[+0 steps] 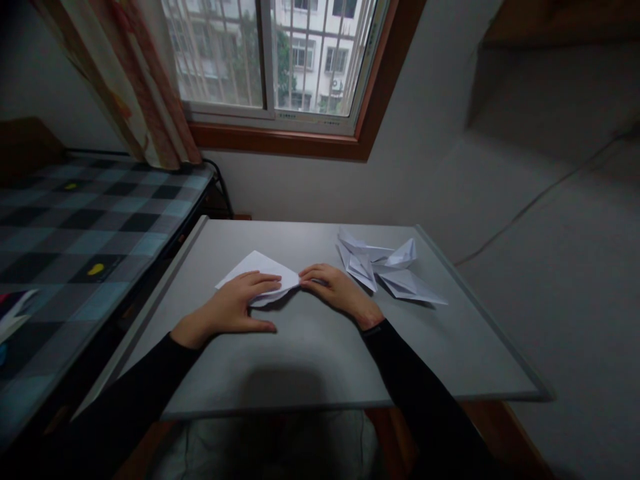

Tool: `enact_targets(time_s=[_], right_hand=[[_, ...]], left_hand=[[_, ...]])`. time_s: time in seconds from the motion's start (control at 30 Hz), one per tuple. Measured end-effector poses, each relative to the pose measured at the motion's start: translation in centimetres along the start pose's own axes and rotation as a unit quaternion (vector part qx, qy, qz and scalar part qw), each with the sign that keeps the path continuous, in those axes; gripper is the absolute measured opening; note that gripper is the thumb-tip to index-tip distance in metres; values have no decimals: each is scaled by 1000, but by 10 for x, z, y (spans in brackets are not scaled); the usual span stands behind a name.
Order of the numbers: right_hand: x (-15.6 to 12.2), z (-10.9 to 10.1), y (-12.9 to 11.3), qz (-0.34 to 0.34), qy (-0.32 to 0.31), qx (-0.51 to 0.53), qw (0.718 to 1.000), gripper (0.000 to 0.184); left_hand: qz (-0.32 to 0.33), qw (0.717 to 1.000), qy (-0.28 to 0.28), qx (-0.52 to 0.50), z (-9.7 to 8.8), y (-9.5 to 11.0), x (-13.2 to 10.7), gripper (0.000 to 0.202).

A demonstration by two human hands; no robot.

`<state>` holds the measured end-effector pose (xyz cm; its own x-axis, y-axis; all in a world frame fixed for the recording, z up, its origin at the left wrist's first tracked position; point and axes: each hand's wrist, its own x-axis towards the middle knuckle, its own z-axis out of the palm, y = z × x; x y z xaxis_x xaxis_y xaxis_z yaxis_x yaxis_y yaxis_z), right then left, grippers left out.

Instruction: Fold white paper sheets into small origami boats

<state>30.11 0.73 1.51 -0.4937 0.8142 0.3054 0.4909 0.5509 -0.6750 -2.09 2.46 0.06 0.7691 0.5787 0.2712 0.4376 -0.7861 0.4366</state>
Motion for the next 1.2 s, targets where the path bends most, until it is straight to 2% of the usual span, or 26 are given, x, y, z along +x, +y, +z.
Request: enact_targets(time_s=[0.07, 0.1, 0.2, 0.3, 0.37, 0.43, 0.53, 0.63, 0.7, 0.73, 0.8, 0.9, 0.97, 1.03, 1.1, 1.2], right_hand=[[0, 1, -3, 7, 4, 0, 1000, 24], [0, 1, -4, 10, 9, -2, 1000, 22], [-1, 2, -7, 10, 28, -4, 1000, 26], [0, 5, -9, 14, 53, 26, 998, 27], [1, 8, -7, 24, 67, 55, 996, 24], [1, 12, -4, 34, 74, 80, 993, 25], [3, 16, 3, 69, 106, 127, 984, 26], [6, 18, 12, 123, 165, 206, 957, 34], [8, 18, 18, 145, 189, 249, 939, 42], [9, 17, 20, 153, 192, 261, 934, 45], [10, 14, 23, 166, 187, 265, 931, 48], [7, 9, 24, 180, 165, 214, 946, 44], [4, 6, 24, 180, 145, 143, 962, 39], [1, 5, 23, 170, 114, 80, 976, 34], [0, 6, 22, 160, 80, 48, 983, 31], [1, 8, 20, 152, 66, 22, 986, 37]], left_hand=[[1, 1000, 17, -6, 0, 0, 1, 44], [2, 1000, 27, -11, 0, 0, 1, 38], [4, 995, 70, -64, 1, 0, 1, 39], [-44, 971, 128, -198, 6, 6, 2, 26], [-117, 927, 183, -305, 12, 13, 6, 28], [-180, 864, 234, -408, 18, 19, 12, 38], [-221, 779, 272, -520, 23, 21, 21, 48], [-245, 734, 309, -553, 22, 10, 26, 47], [-264, 722, 337, -543, 21, -3, 26, 49], [-272, 722, 357, -527, 21, -10, 25, 51], [-274, 750, 384, -464, 21, -20, 22, 54], [-267, 823, 414, -282, 19, -22, 15, 54], [-233, 871, 408, -146, 15, -16, 11, 53], [-157, 921, 351, -66, 12, -8, 8, 47], [-73, 964, 252, -36, 12, -1, 7, 44], [15, 996, 89, -8, 17, 3, 8, 41]])
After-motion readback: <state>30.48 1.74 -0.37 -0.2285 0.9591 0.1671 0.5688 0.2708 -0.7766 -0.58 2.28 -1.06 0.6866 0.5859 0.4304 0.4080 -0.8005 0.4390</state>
